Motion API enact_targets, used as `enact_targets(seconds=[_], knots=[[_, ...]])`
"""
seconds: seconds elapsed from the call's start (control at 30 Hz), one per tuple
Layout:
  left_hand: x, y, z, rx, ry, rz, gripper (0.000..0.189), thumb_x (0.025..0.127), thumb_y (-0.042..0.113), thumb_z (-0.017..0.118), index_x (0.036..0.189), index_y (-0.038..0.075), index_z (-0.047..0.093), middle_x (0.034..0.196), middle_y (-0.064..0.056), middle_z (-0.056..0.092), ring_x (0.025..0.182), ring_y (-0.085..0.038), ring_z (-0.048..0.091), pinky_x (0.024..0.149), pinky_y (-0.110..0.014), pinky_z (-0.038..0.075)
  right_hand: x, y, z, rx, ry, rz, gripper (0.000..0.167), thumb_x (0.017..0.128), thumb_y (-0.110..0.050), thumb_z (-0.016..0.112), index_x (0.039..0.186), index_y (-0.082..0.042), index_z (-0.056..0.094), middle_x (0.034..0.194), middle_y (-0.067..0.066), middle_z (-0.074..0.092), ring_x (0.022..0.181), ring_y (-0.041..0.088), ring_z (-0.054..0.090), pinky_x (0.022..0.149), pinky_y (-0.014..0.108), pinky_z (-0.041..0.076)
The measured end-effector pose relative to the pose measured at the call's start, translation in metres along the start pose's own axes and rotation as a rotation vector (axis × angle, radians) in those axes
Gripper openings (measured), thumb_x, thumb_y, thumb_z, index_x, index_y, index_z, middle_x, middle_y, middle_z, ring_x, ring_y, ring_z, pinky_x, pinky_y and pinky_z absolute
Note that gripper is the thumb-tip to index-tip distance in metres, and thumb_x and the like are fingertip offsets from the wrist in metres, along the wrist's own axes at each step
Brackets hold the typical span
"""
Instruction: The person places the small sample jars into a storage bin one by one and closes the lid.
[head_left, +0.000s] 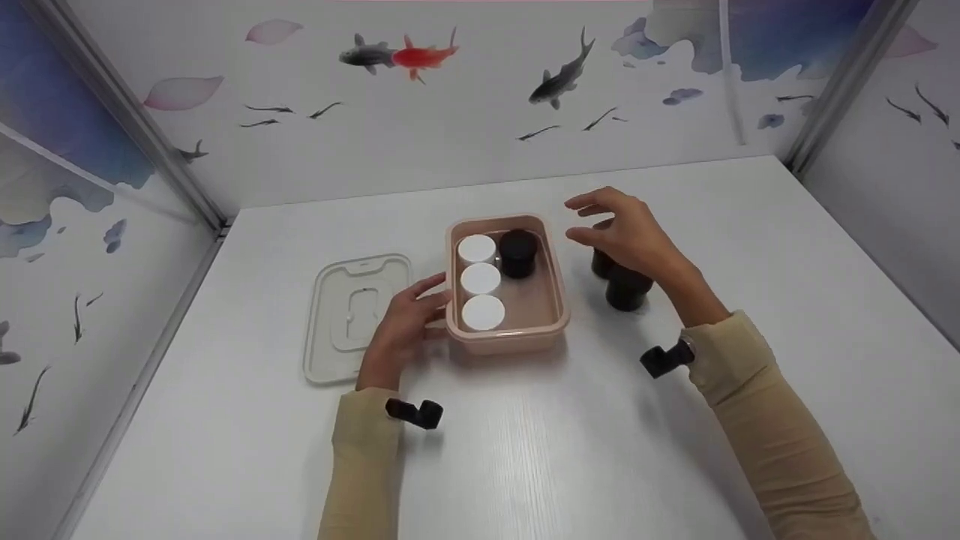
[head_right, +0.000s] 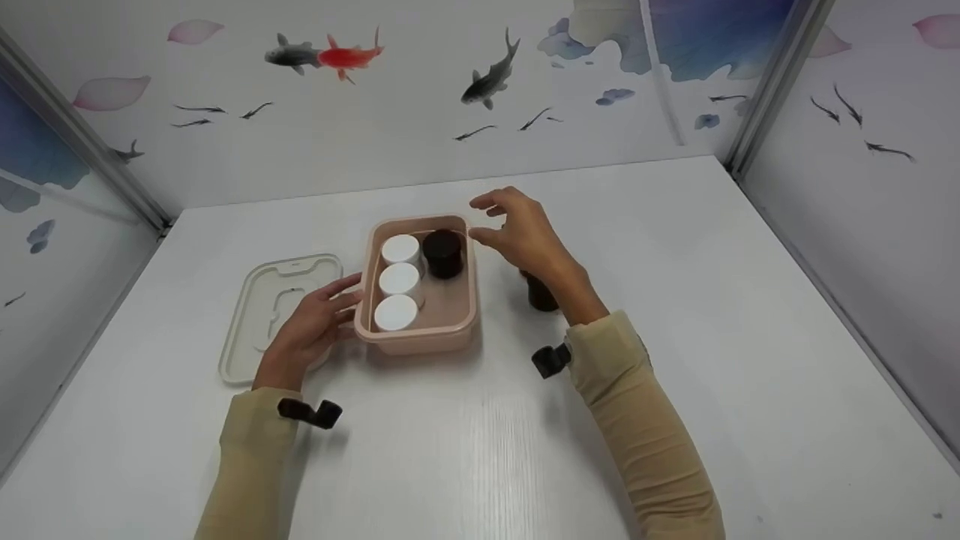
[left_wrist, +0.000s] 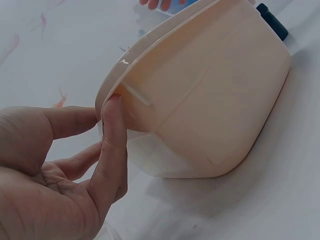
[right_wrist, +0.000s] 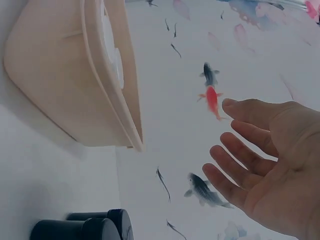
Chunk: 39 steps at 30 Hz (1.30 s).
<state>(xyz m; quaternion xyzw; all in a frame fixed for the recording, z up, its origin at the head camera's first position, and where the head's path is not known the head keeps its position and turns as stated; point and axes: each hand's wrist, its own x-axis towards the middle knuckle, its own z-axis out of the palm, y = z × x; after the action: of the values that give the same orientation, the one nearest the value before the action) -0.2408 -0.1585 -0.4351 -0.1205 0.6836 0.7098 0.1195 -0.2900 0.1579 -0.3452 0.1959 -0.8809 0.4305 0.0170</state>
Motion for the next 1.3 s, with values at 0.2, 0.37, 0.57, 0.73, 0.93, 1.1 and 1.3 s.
enact_targets(seconds=[0.2, 0.37, 0.57, 0.73, 0.93, 1.1, 1.3], knots=[[0.0, 0.002, 0.0, 0.001, 0.01, 0.001, 0.045, 0.1, 0.02, 0.062, 0.144, 0.02, 0.054, 0.132, -0.013, 0.066, 0.108, -0.021, 0.07, 0.072, -0.029, 0.06, -0.022, 0.019, -0.004, -0.016, 0.073, -0.033, 0.042, 0.094, -0.016, 0.071, 0.134, -0.008, 0.061, 0.137, 0.013, 0.056, 0.13, 0.031, 0.054, 0.106, 0.049, 0.049], [-0.001, 0.0, 0.001, -0.004, 0.009, 0.002, 0.044, 0.099, 0.02, 0.062, 0.143, 0.02, 0.054, 0.131, -0.012, 0.067, 0.109, -0.021, 0.07, 0.074, -0.03, 0.061, -0.037, 0.042, -0.008, -0.026, 0.1, -0.023, 0.048, 0.091, -0.014, 0.074, 0.136, -0.005, 0.058, 0.138, 0.016, 0.054, 0.133, 0.035, 0.05, 0.108, 0.053, 0.045], [-0.002, -0.001, 0.001, -0.004, 0.017, 0.003, 0.044, 0.099, 0.019, 0.062, 0.143, 0.02, 0.055, 0.132, -0.012, 0.066, 0.111, -0.023, 0.07, 0.075, -0.031, 0.061, -0.047, 0.067, -0.013, -0.002, 0.059, 0.068, 0.064, 0.089, -0.021, 0.078, 0.143, -0.003, 0.049, 0.145, 0.019, 0.044, 0.137, 0.038, 0.044, 0.112, 0.056, 0.04], [-0.002, 0.0, 0.002, -0.009, 0.014, 0.005, 0.045, 0.099, 0.018, 0.062, 0.144, 0.019, 0.054, 0.132, -0.013, 0.066, 0.11, -0.023, 0.07, 0.074, -0.03, 0.061, -0.048, 0.081, -0.017, 0.009, 0.014, 0.126, 0.073, 0.087, -0.026, 0.079, 0.145, -0.002, 0.043, 0.148, 0.021, 0.039, 0.139, 0.04, 0.04, 0.113, 0.057, 0.038], [-0.001, 0.001, 0.003, 0.006, 0.008, -0.001, 0.045, 0.1, 0.019, 0.061, 0.144, 0.02, 0.053, 0.133, -0.011, 0.066, 0.113, -0.023, 0.069, 0.077, -0.03, 0.061, -0.05, 0.094, -0.02, 0.033, -0.039, 0.21, 0.081, 0.086, -0.033, 0.08, 0.148, -0.003, 0.037, 0.152, 0.021, 0.036, 0.142, 0.041, 0.038, 0.113, 0.058, 0.037], [-0.001, 0.001, 0.002, 0.012, -0.002, 0.0, 0.047, 0.1, 0.02, 0.062, 0.146, 0.019, 0.052, 0.134, -0.011, 0.065, 0.115, -0.023, 0.068, 0.078, -0.03, 0.061, -0.05, 0.101, -0.018, 0.035, -0.083, 0.257, 0.085, 0.085, -0.036, 0.08, 0.148, -0.002, 0.034, 0.153, 0.021, 0.035, 0.144, 0.041, 0.036, 0.111, 0.059, 0.039], [-0.002, 0.001, 0.002, 0.01, 0.012, -0.004, 0.045, 0.099, 0.021, 0.062, 0.144, 0.021, 0.054, 0.132, -0.01, 0.067, 0.113, -0.023, 0.069, 0.079, -0.031, 0.061, -0.048, 0.107, -0.013, 0.031, -0.119, 0.291, 0.088, 0.084, -0.037, 0.081, 0.149, -0.002, 0.032, 0.154, 0.021, 0.037, 0.145, 0.041, 0.034, 0.115, 0.058, 0.034]])
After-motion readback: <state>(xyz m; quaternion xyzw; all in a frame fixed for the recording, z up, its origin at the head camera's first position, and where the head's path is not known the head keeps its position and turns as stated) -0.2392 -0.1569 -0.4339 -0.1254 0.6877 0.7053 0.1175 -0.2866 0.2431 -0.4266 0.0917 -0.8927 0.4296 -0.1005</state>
